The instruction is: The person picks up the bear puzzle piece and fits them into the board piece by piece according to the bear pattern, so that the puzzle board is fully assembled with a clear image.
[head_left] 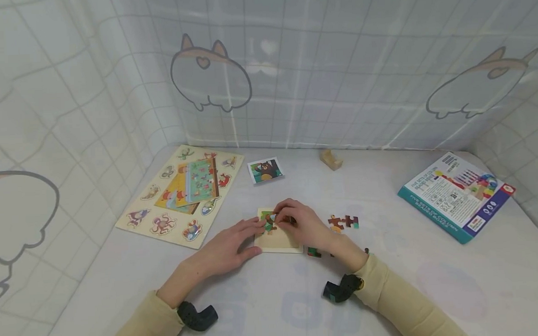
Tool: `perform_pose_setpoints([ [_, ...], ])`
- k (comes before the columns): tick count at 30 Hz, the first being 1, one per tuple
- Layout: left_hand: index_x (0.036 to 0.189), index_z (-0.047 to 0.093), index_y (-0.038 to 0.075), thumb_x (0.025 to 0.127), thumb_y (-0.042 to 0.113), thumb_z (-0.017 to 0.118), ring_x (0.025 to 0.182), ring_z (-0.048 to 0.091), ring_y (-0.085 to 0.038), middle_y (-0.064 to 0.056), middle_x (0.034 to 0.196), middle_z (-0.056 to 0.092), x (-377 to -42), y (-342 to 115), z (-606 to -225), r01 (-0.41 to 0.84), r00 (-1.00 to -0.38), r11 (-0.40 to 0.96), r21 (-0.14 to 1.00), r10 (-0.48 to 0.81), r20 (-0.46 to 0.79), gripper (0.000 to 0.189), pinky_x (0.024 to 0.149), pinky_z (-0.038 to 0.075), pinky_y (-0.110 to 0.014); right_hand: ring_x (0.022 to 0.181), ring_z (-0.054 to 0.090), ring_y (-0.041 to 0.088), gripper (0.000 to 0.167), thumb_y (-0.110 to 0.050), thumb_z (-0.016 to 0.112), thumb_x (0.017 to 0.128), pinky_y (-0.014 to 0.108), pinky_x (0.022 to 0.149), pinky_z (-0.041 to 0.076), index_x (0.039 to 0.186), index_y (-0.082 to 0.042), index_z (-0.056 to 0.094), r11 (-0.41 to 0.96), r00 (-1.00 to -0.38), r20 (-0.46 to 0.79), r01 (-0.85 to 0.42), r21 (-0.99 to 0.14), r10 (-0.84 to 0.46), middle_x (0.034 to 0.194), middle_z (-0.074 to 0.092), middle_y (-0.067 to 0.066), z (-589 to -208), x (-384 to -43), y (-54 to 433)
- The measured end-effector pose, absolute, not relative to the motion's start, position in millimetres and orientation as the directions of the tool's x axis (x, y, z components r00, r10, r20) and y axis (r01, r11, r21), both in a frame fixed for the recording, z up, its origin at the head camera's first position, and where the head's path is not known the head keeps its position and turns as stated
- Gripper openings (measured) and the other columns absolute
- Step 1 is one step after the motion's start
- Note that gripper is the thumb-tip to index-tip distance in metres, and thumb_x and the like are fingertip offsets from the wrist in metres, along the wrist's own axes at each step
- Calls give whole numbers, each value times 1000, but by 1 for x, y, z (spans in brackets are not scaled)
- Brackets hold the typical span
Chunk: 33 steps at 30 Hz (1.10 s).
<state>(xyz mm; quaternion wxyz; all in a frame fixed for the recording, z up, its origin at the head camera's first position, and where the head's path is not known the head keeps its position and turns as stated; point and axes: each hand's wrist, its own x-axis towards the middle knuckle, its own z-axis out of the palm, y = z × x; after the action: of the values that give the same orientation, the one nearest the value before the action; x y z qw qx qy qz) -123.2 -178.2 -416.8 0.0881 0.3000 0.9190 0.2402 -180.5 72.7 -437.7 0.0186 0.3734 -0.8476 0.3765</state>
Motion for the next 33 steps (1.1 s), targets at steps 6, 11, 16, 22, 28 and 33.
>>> perform_pose_setpoints([
  [6, 149, 50, 24, 102, 35, 58, 149, 32, -29, -3, 157, 41, -122, -179, -418, 576, -768, 681, 453, 641, 12, 49, 117, 36, -50, 111, 63, 21, 12, 2, 65, 94, 38, 95, 55, 96, -8, 71, 445, -737, 329, -637, -629, -590, 117, 65, 7, -436, -181, 75],
  [11, 150, 48, 21, 102, 31, 58, 148, 32, -26, -2, 158, 39, -122, -178, -420, 624, -740, 658, 421, 671, 46, 50, 117, 37, -46, 109, 63, 22, 11, 2, 66, 93, 38, 93, 56, 98, -7, 72, 462, -749, 339, -633, -621, -569, 117, 65, 7, -435, -180, 76],
  [16, 150, 48, 14, 103, 27, 57, 148, 33, -23, -1, 160, 37, -122, -176, -421, 653, -718, 635, 413, 693, 69, 50, 118, 36, -43, 108, 60, 22, 11, 1, 69, 92, 37, 90, 56, 100, -6, 72, 496, -764, 347, -626, -601, -544, 116, 64, 6, -436, -181, 75],
  [22, 150, 47, 14, 103, 27, 57, 148, 35, -21, 1, 160, 37, -121, -177, -421, 633, -728, 639, 436, 683, 56, 50, 118, 36, -42, 107, 60, 22, 10, 1, 69, 91, 37, 90, 55, 99, -6, 72, 498, -760, 363, -636, -590, -540, 115, 65, 6, -436, -181, 75],
  [28, 150, 48, 15, 103, 26, 56, 150, 31, -22, 0, 161, 37, -121, -177, -421, 629, -723, 631, 453, 689, 43, 48, 119, 35, -43, 107, 59, 21, 10, 0, 69, 92, 36, 89, 55, 99, -6, 72, 494, -758, 361, -636, -592, -544, 115, 64, 6, -436, -181, 75],
  [33, 149, 48, 15, 103, 26, 56, 150, 31, -23, 0, 161, 36, -122, -177, -422, 634, -720, 631, 447, 692, 46, 48, 118, 35, -44, 106, 60, 22, 10, 1, 68, 92, 36, 87, 56, 100, -5, 72, 498, -760, 356, -633, -593, -544, 116, 64, 6, -436, -180, 76],
])
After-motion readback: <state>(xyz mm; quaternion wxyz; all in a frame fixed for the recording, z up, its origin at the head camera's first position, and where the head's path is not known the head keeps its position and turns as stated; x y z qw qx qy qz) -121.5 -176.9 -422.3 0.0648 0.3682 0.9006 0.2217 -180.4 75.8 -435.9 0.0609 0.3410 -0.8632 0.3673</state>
